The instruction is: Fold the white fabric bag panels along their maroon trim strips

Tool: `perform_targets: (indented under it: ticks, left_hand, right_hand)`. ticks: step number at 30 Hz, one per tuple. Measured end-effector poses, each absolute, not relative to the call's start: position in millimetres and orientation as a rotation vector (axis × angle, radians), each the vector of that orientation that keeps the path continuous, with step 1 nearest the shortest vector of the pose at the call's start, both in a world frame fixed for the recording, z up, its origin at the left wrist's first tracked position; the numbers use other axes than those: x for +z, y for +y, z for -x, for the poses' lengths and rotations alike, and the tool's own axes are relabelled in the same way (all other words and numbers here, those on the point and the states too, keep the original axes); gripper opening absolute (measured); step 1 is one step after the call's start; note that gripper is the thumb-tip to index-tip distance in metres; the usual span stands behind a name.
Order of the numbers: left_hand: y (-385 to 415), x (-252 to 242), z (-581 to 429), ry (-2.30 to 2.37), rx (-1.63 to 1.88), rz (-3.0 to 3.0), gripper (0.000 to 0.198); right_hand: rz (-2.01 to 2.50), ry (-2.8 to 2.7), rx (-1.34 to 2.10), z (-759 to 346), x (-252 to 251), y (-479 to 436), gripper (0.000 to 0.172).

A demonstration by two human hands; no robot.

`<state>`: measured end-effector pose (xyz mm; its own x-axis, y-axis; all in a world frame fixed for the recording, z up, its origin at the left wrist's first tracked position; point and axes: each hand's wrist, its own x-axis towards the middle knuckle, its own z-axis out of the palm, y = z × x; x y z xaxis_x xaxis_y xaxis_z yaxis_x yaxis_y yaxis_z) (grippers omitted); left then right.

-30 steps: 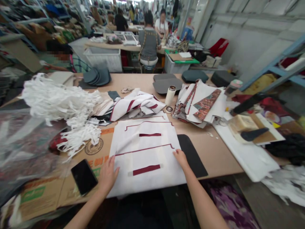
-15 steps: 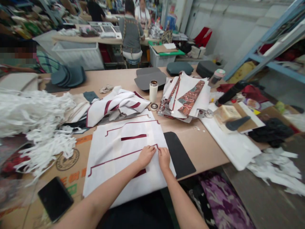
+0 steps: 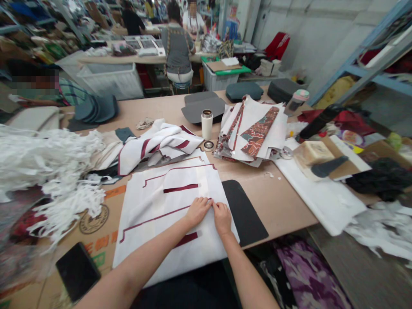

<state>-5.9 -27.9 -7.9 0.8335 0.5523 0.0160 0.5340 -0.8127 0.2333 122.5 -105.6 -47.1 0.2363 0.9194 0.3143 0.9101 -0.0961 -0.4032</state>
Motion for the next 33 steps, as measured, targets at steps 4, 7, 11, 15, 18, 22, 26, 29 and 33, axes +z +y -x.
perform_targets:
  ticks: [4,7,11,15,18,22,26,29,33]
  left_hand:
    - [-28,-10,6,0.833,0.127,-2.815,0.036]
    - [-28,-9,2,0.835,0.111,-2.844,0.036]
    - [-26,-4,-3,0.814,0.116,-2.902,0.034]
    - [-21,2,-2,0.62,0.141,-2.905,0.03]
    - [-19,2,0,0.583,0.147,-2.902,0.03]
    - [-14,-2,1,0.632,0.134,-2.882,0.03]
    - [-8,-2,-1,0.661,0.062,-2.821,0.028]
    - [-5,0,-1,0.664,0.029,-2.791,0.028]
    - [-3,1,-1,0.654,0.021,-2.787,0.029]
  right_hand:
    - [2.016,-1.722,-0.031,-120,-46,-105,0.033]
    - [2.032,-1.743,-0.069,-120,-44,-104,0.034]
    - [2.045,-1.76,-0.11,-130,-45,-110,0.034]
    - [1.988,-1.766,-0.076,-146,-47,-124,0.032]
    - [1.956,-1.852,-0.052,-153,-47,-130,0.03]
    - [1.92,-1.952,-0.127,-155,-45,-130,0.029]
    - [1.845,-1.971,-0.229,-157,-48,-128,0.026]
    - [1.833,-1.905,-0.203,-158,-50,-125,0.023]
    - [1.855,-1.837,-0.094,-157,-48,-121,0.021]
